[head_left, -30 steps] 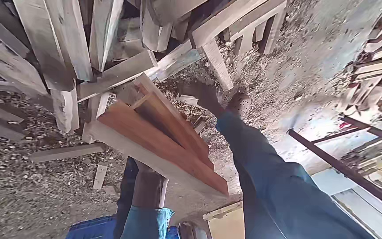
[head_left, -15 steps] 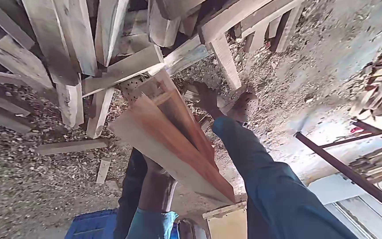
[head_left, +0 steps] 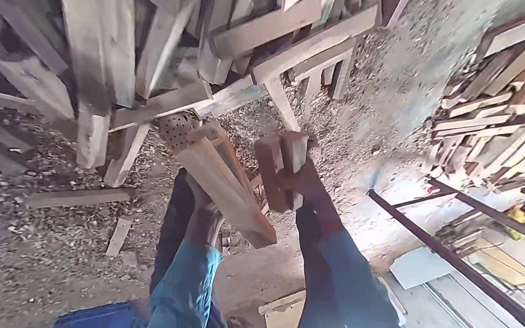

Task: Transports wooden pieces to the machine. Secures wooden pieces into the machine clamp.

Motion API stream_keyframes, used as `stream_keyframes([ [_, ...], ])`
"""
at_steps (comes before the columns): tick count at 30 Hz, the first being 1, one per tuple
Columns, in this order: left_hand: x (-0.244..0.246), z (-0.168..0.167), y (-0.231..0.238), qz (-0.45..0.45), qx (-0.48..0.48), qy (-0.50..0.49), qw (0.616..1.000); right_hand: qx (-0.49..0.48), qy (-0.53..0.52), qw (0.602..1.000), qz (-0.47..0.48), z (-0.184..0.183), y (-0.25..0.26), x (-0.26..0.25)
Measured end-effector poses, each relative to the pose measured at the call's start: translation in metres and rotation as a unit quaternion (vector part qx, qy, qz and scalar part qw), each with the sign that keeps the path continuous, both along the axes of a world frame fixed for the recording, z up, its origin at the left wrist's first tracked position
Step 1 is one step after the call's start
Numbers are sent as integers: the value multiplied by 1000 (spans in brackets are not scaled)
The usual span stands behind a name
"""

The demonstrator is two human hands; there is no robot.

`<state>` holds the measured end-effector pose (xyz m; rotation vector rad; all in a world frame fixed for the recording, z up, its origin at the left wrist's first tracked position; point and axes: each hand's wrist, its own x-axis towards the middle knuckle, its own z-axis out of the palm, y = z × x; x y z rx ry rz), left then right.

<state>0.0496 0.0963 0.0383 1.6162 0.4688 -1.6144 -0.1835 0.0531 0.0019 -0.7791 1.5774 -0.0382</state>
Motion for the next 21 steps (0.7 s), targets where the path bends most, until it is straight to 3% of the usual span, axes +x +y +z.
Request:
stream_keyframes([
  [2,5,17,3,-21,13,5,1000,12,-7,999,31,79,-14,9],
  [4,7,28,-1,41,-30,53,997,1,-59,996,74,153,-30,21],
  [7,3,93,-22,81,-44,82,992,-6,-142,987,78,238,-38,47],
  [11,21,215,-22,-2,-52,83,995,38,-121,990,68,311,-32,83],
  [14,47,285,-32,-10,-49,58,997,40,-125,991,13,360,-22,110],
  [16,61,318,-28,30,-60,63,996,28,-113,993,11,395,-17,127],
  [21,76,363,7,134,-175,168,961,-80,-134,988,15,460,5,142],
])
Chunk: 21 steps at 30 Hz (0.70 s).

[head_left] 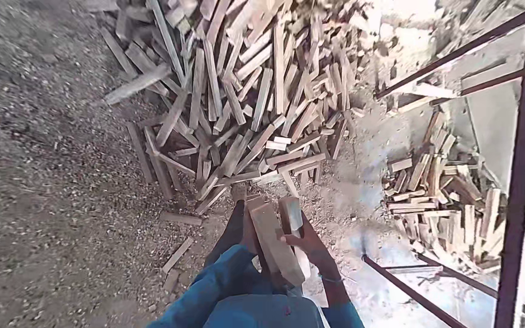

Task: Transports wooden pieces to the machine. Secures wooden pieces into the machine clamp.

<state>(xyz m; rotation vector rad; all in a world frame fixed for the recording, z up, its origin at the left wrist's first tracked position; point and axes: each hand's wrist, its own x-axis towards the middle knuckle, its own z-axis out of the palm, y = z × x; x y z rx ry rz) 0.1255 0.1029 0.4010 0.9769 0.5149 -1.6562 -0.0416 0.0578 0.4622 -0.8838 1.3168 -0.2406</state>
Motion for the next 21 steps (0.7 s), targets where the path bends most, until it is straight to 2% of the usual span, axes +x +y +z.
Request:
stream_keyframes([
  [3,-4,29,3,-24,-20,-35,999,-77,58,995,35,33,20,-6],
  [5,-17,63,-14,-49,39,-100,993,-155,134,978,47,61,36,-16],
  [8,-55,77,0,-123,-11,-163,979,-280,274,920,23,100,76,-41],
  [10,-84,82,19,-182,-4,-139,974,-330,344,879,-27,126,106,-64],
  [12,-121,81,32,-198,-24,-114,973,-378,372,844,-84,144,134,-87],
  [14,-161,84,54,-212,-57,-84,972,-393,396,824,-104,150,173,-106],
  [16,-208,94,77,-227,-117,-60,965,-376,437,812,-93,141,211,-129],
  [20,-299,127,112,-321,-174,-122,923,-319,508,792,-115,132,266,-196],
  [21,-318,147,121,-360,-166,-137,908,-302,512,792,-139,135,282,-214],
])
